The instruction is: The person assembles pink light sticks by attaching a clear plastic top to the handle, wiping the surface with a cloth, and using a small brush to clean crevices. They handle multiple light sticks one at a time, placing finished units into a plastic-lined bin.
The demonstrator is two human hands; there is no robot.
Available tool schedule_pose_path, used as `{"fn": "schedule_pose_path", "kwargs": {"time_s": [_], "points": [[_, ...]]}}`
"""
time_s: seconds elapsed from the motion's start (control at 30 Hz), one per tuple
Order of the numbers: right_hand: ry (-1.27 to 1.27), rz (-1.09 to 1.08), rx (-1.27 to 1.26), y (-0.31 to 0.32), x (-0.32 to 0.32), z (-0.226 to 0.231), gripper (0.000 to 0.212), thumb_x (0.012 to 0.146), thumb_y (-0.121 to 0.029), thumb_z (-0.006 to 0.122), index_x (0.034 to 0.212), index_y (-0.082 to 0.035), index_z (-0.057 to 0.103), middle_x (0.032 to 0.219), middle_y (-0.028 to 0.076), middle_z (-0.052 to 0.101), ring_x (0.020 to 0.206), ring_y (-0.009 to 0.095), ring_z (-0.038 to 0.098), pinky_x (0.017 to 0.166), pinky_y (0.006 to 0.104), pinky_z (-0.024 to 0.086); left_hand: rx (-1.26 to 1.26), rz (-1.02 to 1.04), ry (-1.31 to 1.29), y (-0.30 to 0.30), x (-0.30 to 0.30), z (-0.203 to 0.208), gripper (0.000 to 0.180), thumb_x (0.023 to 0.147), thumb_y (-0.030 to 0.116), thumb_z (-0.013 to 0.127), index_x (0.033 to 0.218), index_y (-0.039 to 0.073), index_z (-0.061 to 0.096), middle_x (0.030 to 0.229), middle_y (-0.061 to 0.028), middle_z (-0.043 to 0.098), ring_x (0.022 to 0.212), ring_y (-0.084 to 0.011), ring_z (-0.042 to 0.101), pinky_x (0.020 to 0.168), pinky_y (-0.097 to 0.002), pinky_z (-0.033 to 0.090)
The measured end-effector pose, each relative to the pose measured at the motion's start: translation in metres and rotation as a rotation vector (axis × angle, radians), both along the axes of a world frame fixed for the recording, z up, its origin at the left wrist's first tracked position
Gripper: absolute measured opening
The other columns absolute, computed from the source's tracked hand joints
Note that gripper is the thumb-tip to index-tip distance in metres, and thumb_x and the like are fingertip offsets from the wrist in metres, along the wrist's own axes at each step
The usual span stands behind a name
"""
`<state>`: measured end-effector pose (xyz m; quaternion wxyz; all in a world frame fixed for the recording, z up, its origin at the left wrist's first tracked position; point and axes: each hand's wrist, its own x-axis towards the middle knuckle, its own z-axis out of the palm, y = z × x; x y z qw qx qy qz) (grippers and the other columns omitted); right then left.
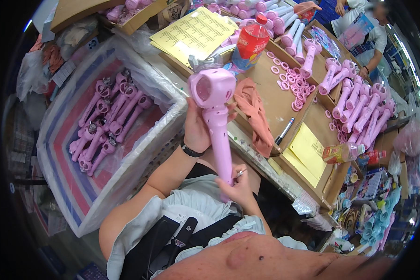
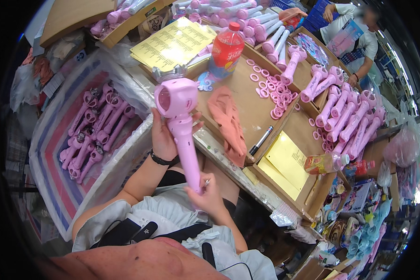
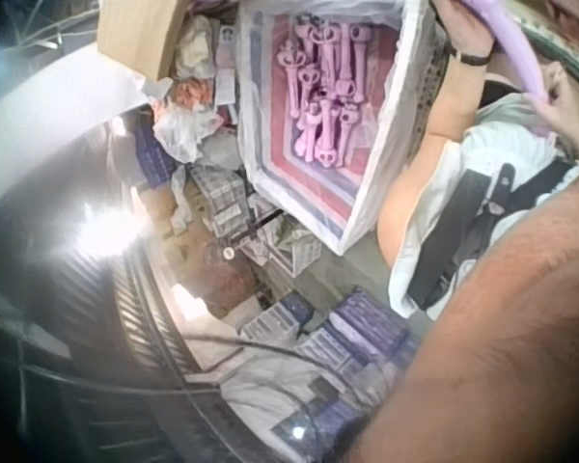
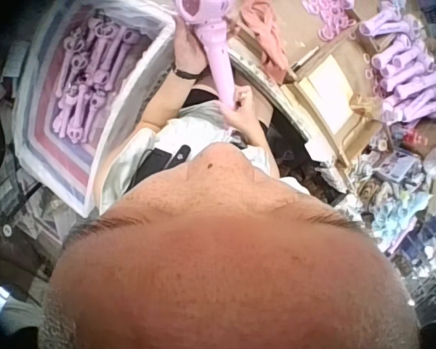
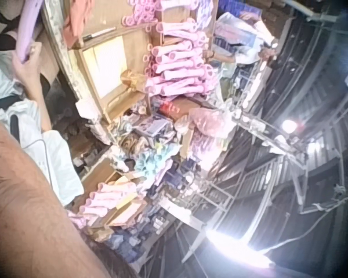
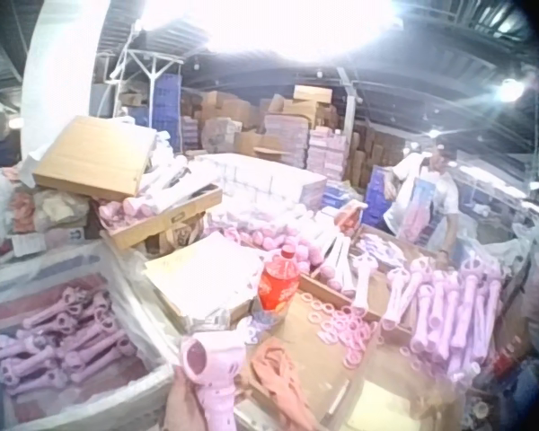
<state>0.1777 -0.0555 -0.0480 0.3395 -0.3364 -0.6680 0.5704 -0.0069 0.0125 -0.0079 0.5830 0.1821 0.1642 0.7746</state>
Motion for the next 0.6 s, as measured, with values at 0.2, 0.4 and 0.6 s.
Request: {"fn": "schedule_pose_path", "kwargs": {"time_s": [0.2, 0.4, 0.6], "points": [[-0.509, -0.224, 0.577, 0.006, 0.017, 0.014, 0.043, 0.070, -0.018, 0.079, 0.085, -0.004, 0.042, 0.109, 0.017, 0.062, 0.059, 0.027, 0.062, 0.052, 0.0337, 0.050, -0.013, 0.201, 0.331, -0.006, -0.008, -0.003, 0.064, 0.094, 0.047, 0.046, 0.139, 0.010, 0.019, 0.132, -0.0080, 0.039, 0.117, -0.0194, 0.046, 0.097, -0.0375, 0.042], [-0.525, -0.267, 0.633, 0.001, 0.018, 0.017, 0.043, 0.067, -0.017, 0.080, 0.081, -0.004, 0.042, 0.108, 0.018, 0.063, 0.056, 0.026, 0.062, 0.051, 0.0329, 0.050, -0.006, 0.160, 0.295, -0.012, -0.004, -0.006, 0.066, 0.092, 0.047, 0.049, 0.138, 0.009, 0.021, 0.131, -0.0081, 0.040, 0.118, -0.0193, 0.047, 0.096, -0.0383, 0.042], [-0.572, -0.286, 0.737, 0.001, 0.017, 0.021, 0.040, 0.068, -0.017, 0.079, 0.081, -0.003, 0.044, 0.109, 0.016, 0.062, 0.068, 0.029, 0.063, 0.056, 0.0349, 0.050, -0.002, -0.031, 0.169, -0.017, 0.002, 0.004, 0.069, 0.089, 0.060, 0.041, 0.133, 0.008, 0.032, 0.119, -0.0101, 0.052, 0.105, -0.0230, 0.056, 0.091, -0.0393, 0.046]]}}
